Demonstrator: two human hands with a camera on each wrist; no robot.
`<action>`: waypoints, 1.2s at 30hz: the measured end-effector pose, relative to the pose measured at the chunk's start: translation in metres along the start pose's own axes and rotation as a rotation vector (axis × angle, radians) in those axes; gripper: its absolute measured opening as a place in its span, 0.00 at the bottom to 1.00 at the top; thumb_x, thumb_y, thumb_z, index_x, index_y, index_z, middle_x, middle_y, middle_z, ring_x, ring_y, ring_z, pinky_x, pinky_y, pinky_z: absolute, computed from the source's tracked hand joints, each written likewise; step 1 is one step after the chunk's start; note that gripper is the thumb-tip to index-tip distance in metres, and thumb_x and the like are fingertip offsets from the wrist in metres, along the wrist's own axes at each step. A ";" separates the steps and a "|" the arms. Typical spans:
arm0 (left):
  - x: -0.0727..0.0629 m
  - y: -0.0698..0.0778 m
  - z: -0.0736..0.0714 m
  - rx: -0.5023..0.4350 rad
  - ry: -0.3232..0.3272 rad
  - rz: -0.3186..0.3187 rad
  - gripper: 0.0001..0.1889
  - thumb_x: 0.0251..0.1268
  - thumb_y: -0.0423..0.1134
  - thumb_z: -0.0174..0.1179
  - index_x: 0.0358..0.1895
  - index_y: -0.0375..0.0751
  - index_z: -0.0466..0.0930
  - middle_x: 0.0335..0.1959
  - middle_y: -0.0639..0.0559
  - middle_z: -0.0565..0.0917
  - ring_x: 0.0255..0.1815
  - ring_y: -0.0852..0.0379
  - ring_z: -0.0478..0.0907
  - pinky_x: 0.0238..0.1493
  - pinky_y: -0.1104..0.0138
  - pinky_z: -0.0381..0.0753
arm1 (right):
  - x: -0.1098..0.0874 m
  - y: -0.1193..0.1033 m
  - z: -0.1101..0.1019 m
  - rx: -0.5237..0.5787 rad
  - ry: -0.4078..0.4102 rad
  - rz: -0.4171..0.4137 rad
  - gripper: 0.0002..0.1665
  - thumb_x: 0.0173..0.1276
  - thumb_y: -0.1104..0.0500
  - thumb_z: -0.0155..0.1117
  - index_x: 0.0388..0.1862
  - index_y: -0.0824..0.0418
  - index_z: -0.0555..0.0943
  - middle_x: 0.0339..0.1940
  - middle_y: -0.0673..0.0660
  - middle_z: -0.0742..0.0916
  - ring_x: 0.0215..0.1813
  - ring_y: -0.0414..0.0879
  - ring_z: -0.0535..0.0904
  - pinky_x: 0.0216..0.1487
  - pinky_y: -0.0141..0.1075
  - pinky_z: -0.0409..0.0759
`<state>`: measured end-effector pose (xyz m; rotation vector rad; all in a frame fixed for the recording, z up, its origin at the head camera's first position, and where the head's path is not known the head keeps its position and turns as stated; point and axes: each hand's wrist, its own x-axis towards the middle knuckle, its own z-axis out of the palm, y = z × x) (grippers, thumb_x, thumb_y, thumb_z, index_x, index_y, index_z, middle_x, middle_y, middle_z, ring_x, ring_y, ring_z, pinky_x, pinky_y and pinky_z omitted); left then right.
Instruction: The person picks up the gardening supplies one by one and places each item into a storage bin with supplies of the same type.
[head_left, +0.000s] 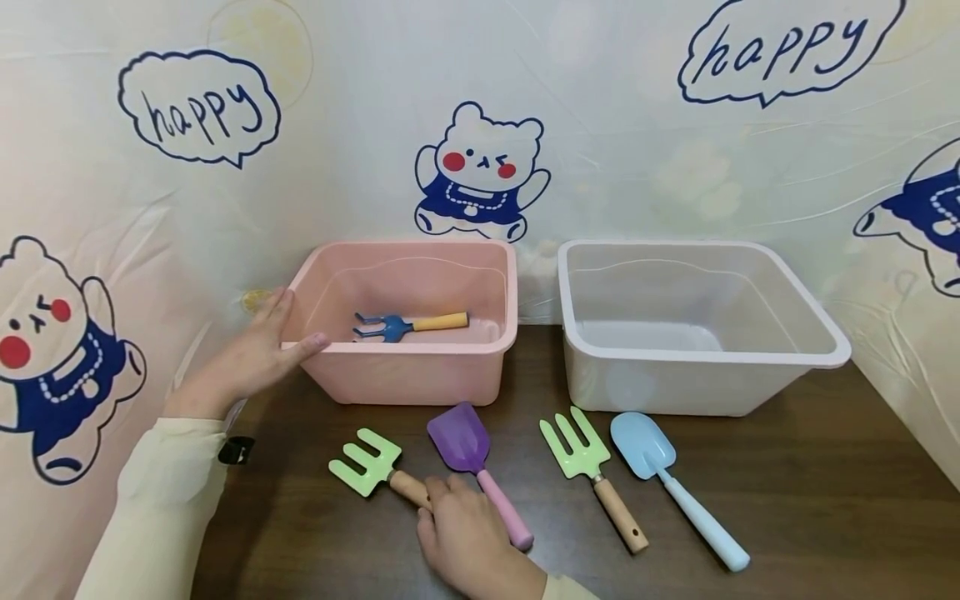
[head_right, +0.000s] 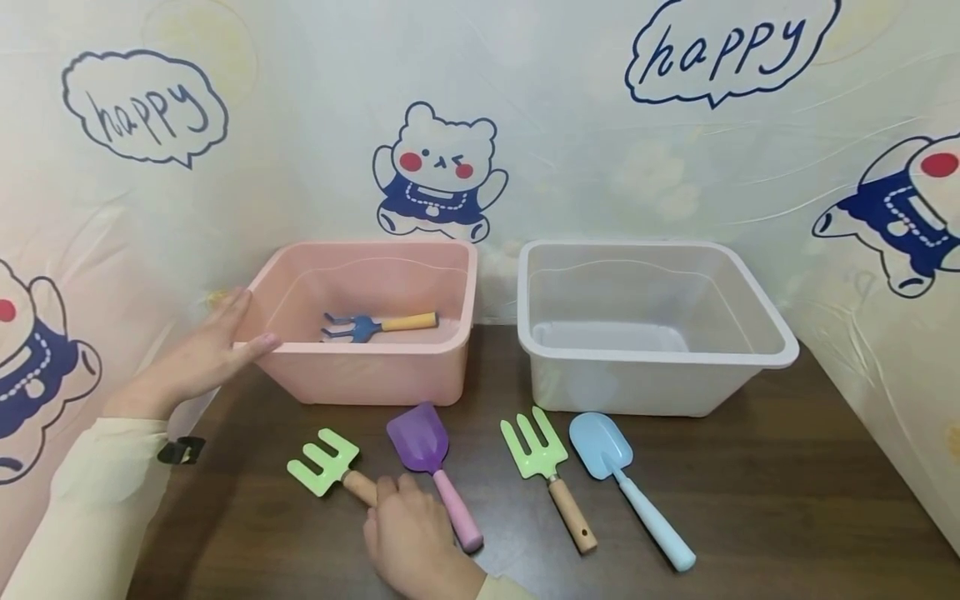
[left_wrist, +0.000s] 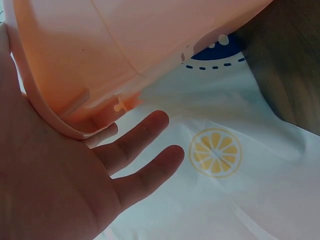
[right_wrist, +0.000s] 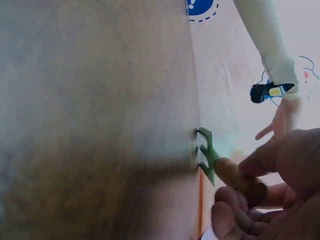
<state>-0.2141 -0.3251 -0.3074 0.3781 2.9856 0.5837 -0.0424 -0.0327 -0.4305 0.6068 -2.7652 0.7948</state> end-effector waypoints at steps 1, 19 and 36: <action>0.000 0.000 0.000 0.004 0.001 0.002 0.53 0.75 0.63 0.51 0.80 0.32 0.28 0.81 0.32 0.31 0.78 0.26 0.37 0.70 0.34 0.47 | 0.001 0.000 0.000 0.015 0.015 0.002 0.09 0.63 0.55 0.71 0.40 0.57 0.83 0.26 0.47 0.77 0.22 0.41 0.72 0.22 0.34 0.70; -0.001 -0.001 0.000 0.012 0.000 -0.008 0.54 0.74 0.65 0.51 0.80 0.33 0.28 0.81 0.33 0.31 0.78 0.26 0.38 0.70 0.34 0.47 | 0.008 0.004 -0.005 0.137 0.211 -0.061 0.10 0.62 0.59 0.76 0.39 0.59 0.84 0.29 0.47 0.83 0.31 0.38 0.78 0.33 0.33 0.75; -0.002 -0.001 0.000 0.021 -0.001 -0.014 0.53 0.75 0.65 0.50 0.80 0.33 0.28 0.81 0.34 0.30 0.78 0.26 0.38 0.70 0.34 0.48 | 0.015 0.016 -0.014 0.327 0.224 -0.097 0.14 0.63 0.64 0.74 0.47 0.67 0.87 0.37 0.56 0.88 0.39 0.43 0.83 0.42 0.37 0.82</action>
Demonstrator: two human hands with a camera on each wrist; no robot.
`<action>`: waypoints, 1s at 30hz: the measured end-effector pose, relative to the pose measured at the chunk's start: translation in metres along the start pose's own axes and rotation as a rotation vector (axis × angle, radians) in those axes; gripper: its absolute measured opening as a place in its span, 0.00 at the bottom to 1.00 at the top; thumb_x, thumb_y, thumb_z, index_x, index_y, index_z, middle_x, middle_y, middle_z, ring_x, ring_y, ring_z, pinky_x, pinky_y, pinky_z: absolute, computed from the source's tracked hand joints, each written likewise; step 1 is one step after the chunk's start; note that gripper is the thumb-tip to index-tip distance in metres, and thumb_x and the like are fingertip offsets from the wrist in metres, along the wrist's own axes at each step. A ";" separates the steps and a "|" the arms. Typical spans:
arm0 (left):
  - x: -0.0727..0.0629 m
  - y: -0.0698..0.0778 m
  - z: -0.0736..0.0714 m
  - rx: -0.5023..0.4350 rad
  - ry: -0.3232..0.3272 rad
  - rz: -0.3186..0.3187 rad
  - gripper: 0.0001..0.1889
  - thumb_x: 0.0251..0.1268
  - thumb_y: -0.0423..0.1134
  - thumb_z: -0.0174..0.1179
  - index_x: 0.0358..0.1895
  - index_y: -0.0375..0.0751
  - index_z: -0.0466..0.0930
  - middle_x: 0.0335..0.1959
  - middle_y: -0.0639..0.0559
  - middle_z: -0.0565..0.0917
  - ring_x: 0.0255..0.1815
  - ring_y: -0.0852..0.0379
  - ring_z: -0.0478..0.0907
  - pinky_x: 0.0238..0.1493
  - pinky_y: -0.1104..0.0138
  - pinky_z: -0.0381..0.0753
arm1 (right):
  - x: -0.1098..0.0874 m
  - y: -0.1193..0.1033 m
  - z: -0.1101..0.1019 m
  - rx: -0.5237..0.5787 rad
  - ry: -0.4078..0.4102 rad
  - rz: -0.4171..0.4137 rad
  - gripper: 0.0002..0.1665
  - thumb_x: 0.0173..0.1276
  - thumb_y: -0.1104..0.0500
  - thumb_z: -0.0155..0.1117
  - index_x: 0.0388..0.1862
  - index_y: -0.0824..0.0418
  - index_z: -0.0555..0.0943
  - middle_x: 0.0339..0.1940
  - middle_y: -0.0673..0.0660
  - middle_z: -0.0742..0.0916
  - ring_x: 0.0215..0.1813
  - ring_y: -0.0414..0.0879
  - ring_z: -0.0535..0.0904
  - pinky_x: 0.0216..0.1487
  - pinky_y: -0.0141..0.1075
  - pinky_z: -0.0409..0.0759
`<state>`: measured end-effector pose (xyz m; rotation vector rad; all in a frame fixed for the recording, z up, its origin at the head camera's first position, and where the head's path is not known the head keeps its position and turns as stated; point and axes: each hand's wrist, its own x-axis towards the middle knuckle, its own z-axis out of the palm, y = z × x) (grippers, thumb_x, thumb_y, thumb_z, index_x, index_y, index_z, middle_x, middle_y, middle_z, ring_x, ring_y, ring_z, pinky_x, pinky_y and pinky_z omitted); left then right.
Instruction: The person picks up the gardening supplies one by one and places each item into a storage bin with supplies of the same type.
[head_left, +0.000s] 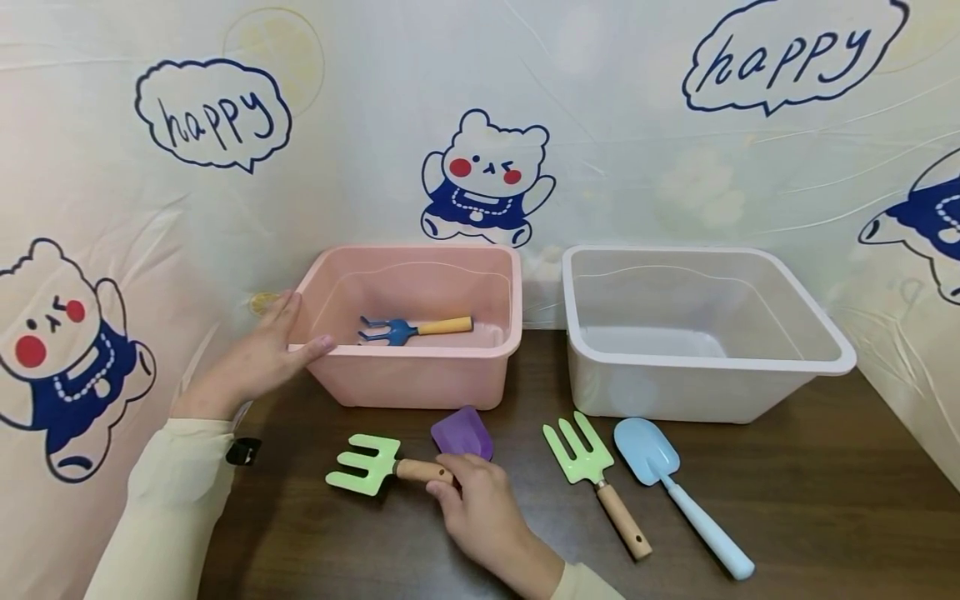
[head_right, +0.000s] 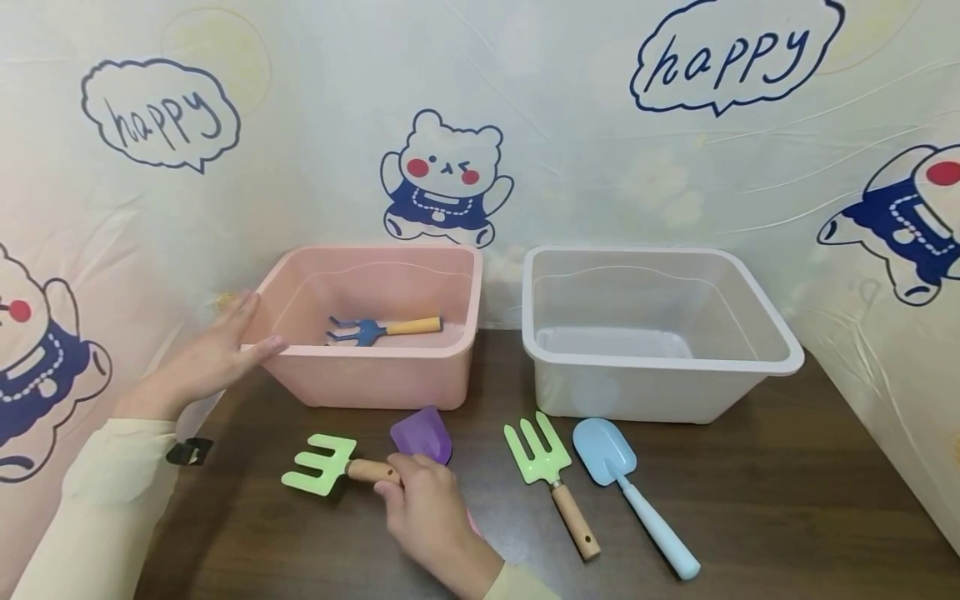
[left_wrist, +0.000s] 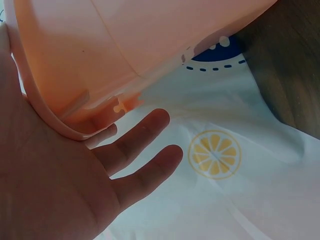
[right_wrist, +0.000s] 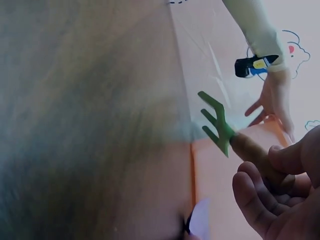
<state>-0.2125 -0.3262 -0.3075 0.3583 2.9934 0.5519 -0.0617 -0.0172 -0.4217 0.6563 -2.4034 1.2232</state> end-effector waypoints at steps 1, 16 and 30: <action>0.000 0.000 0.000 -0.002 0.000 -0.001 0.53 0.74 0.65 0.50 0.80 0.34 0.28 0.81 0.34 0.30 0.78 0.27 0.38 0.70 0.34 0.48 | 0.001 0.001 -0.001 0.008 0.000 -0.002 0.14 0.62 0.64 0.74 0.47 0.68 0.87 0.36 0.56 0.88 0.37 0.42 0.82 0.41 0.36 0.82; 0.000 -0.002 0.001 -0.005 -0.002 -0.004 0.54 0.74 0.66 0.49 0.80 0.34 0.27 0.81 0.34 0.30 0.78 0.26 0.38 0.70 0.33 0.47 | 0.009 0.007 -0.017 0.168 -0.003 -0.032 0.15 0.61 0.62 0.76 0.47 0.64 0.88 0.31 0.50 0.86 0.31 0.36 0.75 0.35 0.29 0.77; -0.001 0.002 0.000 -0.012 0.006 -0.003 0.54 0.73 0.66 0.50 0.80 0.35 0.28 0.81 0.36 0.30 0.78 0.26 0.39 0.70 0.34 0.48 | 0.015 0.009 -0.041 0.213 0.026 -0.068 0.11 0.64 0.62 0.73 0.46 0.61 0.88 0.35 0.50 0.88 0.35 0.37 0.80 0.38 0.36 0.82</action>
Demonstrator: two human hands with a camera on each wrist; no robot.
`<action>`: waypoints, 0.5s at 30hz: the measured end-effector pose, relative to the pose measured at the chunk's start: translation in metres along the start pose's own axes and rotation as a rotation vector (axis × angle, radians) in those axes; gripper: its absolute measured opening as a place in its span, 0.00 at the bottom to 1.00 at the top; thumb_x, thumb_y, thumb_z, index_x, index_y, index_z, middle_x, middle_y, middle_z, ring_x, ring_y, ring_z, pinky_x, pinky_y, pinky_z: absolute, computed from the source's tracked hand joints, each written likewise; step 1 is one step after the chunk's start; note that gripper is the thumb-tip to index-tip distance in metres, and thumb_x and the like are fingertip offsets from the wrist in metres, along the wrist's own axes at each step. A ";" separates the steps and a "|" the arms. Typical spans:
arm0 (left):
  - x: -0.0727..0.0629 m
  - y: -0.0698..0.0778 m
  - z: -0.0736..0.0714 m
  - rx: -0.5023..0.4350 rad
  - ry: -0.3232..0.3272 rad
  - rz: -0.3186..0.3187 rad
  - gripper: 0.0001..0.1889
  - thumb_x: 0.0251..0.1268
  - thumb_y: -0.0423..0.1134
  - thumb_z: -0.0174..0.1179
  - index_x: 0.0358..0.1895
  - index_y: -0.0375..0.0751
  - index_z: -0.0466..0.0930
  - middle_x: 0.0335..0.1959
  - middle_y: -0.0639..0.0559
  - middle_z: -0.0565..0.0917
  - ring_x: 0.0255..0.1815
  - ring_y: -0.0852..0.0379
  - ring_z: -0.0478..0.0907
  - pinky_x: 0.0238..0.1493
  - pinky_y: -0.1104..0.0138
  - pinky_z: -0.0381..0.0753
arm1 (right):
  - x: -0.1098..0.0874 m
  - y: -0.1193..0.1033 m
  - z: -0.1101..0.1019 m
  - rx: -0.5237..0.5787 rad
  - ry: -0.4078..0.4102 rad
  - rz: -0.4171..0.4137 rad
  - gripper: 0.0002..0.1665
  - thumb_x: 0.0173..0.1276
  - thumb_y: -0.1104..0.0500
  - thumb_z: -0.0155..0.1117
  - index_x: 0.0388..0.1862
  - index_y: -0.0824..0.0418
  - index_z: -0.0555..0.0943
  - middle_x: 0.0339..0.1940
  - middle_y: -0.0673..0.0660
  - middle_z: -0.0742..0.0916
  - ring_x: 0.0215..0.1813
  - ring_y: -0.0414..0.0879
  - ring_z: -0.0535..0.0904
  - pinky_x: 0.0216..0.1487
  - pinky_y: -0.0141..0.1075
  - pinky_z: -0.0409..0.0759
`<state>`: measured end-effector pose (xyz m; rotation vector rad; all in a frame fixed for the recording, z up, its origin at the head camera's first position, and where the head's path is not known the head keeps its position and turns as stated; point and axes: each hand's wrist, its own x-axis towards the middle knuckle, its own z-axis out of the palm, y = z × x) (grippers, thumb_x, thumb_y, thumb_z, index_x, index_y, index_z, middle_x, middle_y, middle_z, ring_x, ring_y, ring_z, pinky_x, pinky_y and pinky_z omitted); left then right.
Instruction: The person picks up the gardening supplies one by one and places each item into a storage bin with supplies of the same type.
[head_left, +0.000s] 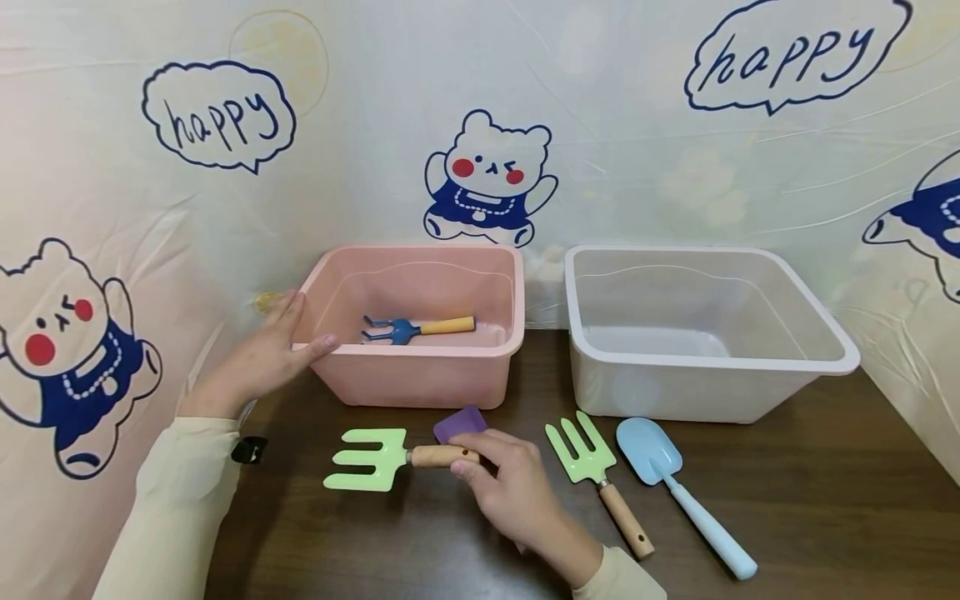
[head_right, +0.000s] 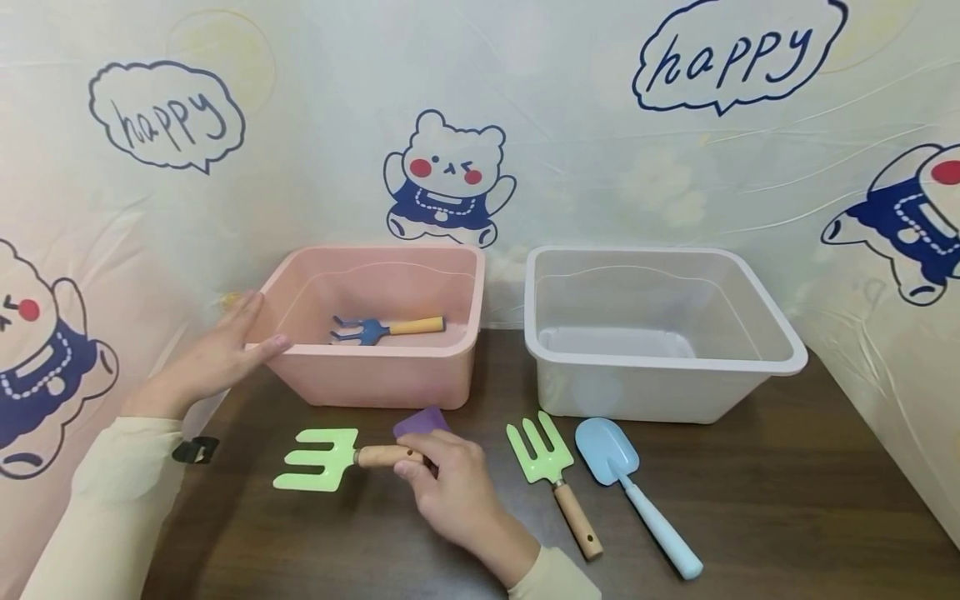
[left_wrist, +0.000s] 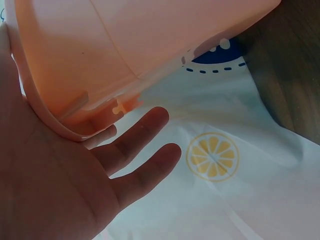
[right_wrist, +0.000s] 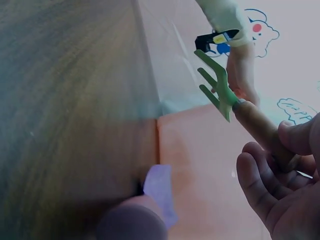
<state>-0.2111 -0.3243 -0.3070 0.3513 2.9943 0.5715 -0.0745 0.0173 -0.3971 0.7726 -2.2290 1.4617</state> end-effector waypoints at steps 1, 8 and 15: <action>0.000 0.000 0.000 0.000 0.000 -0.001 0.54 0.74 0.66 0.50 0.80 0.35 0.28 0.81 0.36 0.30 0.77 0.26 0.39 0.70 0.34 0.48 | 0.001 0.000 -0.002 0.000 0.002 0.000 0.11 0.64 0.62 0.73 0.46 0.61 0.88 0.35 0.50 0.88 0.35 0.37 0.80 0.38 0.36 0.81; -0.002 0.002 -0.001 -0.002 0.001 -0.008 0.53 0.74 0.65 0.51 0.80 0.35 0.28 0.81 0.35 0.31 0.77 0.25 0.40 0.70 0.34 0.48 | 0.007 -0.004 -0.017 -0.016 0.009 0.011 0.11 0.66 0.59 0.73 0.46 0.58 0.88 0.34 0.44 0.86 0.36 0.37 0.80 0.39 0.39 0.82; -0.002 0.001 -0.001 -0.003 0.010 0.001 0.53 0.74 0.64 0.51 0.80 0.35 0.29 0.82 0.36 0.32 0.77 0.26 0.41 0.70 0.34 0.49 | 0.012 -0.008 -0.029 0.063 0.013 0.002 0.12 0.68 0.61 0.71 0.49 0.58 0.87 0.32 0.45 0.84 0.29 0.36 0.79 0.31 0.34 0.80</action>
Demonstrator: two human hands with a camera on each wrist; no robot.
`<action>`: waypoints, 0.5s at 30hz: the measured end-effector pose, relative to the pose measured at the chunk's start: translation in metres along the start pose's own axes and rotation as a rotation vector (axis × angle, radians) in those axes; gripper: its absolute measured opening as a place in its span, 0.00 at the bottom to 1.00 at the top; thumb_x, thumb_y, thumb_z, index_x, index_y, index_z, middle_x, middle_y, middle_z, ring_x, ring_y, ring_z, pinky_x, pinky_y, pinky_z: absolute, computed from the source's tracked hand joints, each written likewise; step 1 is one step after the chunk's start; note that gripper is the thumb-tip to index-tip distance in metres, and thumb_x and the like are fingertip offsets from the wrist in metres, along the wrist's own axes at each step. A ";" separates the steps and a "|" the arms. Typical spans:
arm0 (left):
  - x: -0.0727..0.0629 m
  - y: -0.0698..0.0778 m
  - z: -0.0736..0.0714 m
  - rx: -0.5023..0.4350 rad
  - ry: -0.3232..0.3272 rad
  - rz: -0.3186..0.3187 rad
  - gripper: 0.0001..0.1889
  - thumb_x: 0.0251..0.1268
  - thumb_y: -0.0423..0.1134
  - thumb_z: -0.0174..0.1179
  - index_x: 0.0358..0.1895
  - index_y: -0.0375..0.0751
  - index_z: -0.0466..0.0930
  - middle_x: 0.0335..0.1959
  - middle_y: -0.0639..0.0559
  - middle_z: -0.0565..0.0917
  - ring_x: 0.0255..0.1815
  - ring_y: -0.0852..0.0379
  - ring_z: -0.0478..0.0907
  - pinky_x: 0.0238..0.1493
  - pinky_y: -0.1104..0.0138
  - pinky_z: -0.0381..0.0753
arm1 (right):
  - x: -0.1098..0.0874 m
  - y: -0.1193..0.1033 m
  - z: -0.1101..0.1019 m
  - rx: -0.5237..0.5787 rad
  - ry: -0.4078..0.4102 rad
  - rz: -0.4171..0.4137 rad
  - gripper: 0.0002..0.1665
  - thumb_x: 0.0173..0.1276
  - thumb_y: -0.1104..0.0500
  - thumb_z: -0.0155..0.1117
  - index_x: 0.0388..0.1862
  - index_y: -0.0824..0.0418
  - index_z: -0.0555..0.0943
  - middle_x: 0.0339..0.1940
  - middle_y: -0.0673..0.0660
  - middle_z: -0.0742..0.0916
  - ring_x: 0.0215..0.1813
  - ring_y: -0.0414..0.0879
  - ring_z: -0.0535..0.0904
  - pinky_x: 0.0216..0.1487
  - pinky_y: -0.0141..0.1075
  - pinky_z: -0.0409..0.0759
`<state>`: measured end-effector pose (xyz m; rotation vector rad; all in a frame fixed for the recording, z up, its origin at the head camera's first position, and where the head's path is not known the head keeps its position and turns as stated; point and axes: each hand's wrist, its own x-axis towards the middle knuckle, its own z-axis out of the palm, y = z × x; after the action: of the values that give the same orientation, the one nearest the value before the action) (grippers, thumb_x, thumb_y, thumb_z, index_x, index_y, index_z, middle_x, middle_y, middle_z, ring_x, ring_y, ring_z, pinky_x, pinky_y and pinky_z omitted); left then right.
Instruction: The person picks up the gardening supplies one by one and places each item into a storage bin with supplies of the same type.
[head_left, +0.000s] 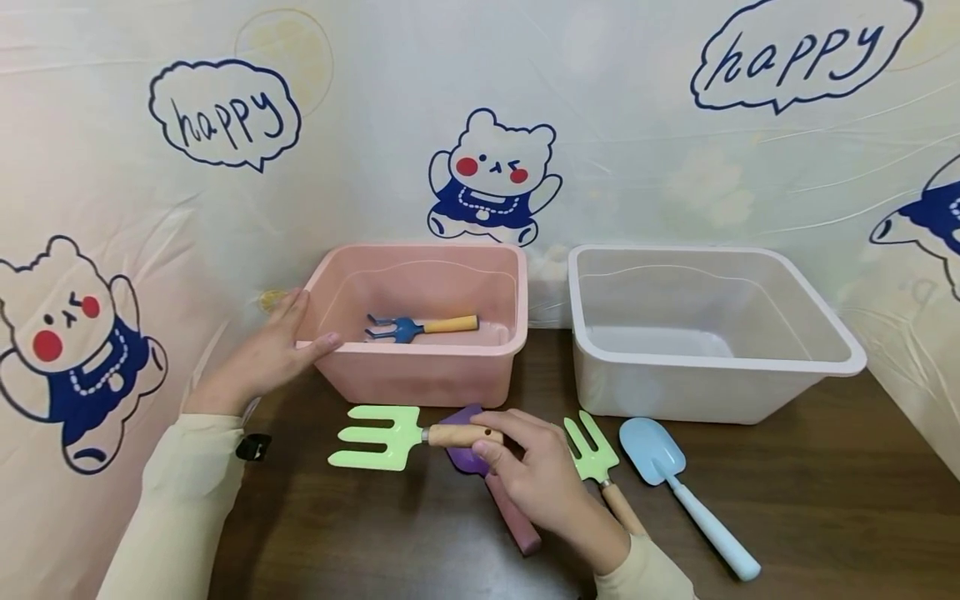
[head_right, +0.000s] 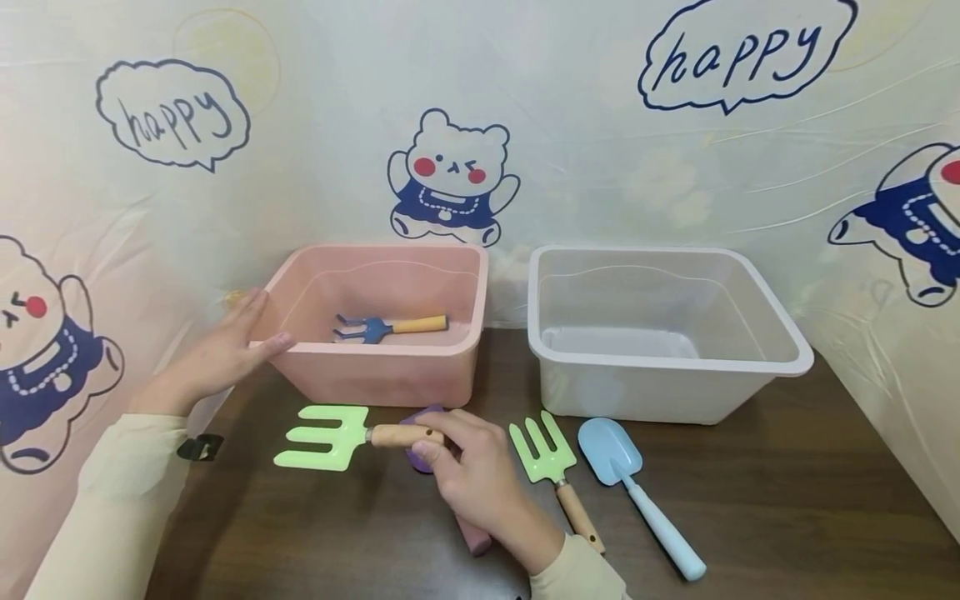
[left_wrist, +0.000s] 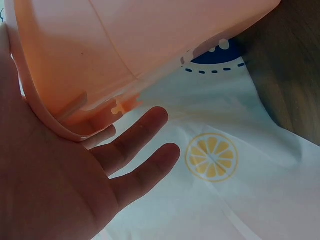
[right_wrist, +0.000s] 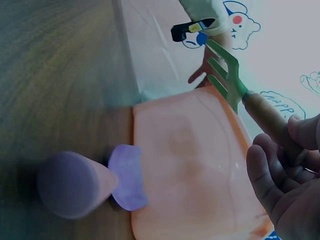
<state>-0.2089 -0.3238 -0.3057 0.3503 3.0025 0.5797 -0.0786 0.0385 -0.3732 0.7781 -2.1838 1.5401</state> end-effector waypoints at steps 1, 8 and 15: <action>0.000 0.000 0.000 0.002 0.002 0.003 0.53 0.74 0.64 0.52 0.80 0.35 0.29 0.82 0.35 0.32 0.77 0.26 0.41 0.70 0.34 0.49 | 0.001 0.000 -0.001 0.011 0.002 0.001 0.11 0.68 0.61 0.71 0.50 0.58 0.87 0.31 0.45 0.84 0.28 0.36 0.79 0.29 0.33 0.79; 0.000 -0.002 0.001 0.008 0.004 -0.008 0.53 0.74 0.65 0.51 0.81 0.36 0.29 0.82 0.35 0.33 0.77 0.25 0.42 0.70 0.34 0.49 | 0.007 -0.002 -0.013 0.056 0.021 0.016 0.11 0.68 0.64 0.70 0.49 0.60 0.86 0.29 0.47 0.82 0.26 0.40 0.80 0.26 0.34 0.80; 0.001 -0.001 0.001 0.004 -0.009 -0.022 0.55 0.72 0.69 0.50 0.81 0.38 0.28 0.82 0.37 0.32 0.76 0.24 0.44 0.69 0.33 0.50 | 0.017 -0.003 -0.024 0.055 0.042 0.013 0.12 0.68 0.66 0.70 0.49 0.60 0.86 0.28 0.47 0.81 0.25 0.41 0.79 0.24 0.34 0.78</action>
<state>-0.2103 -0.3244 -0.3070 0.3194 2.9955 0.5683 -0.0909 0.0563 -0.3532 0.7423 -2.1289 1.6142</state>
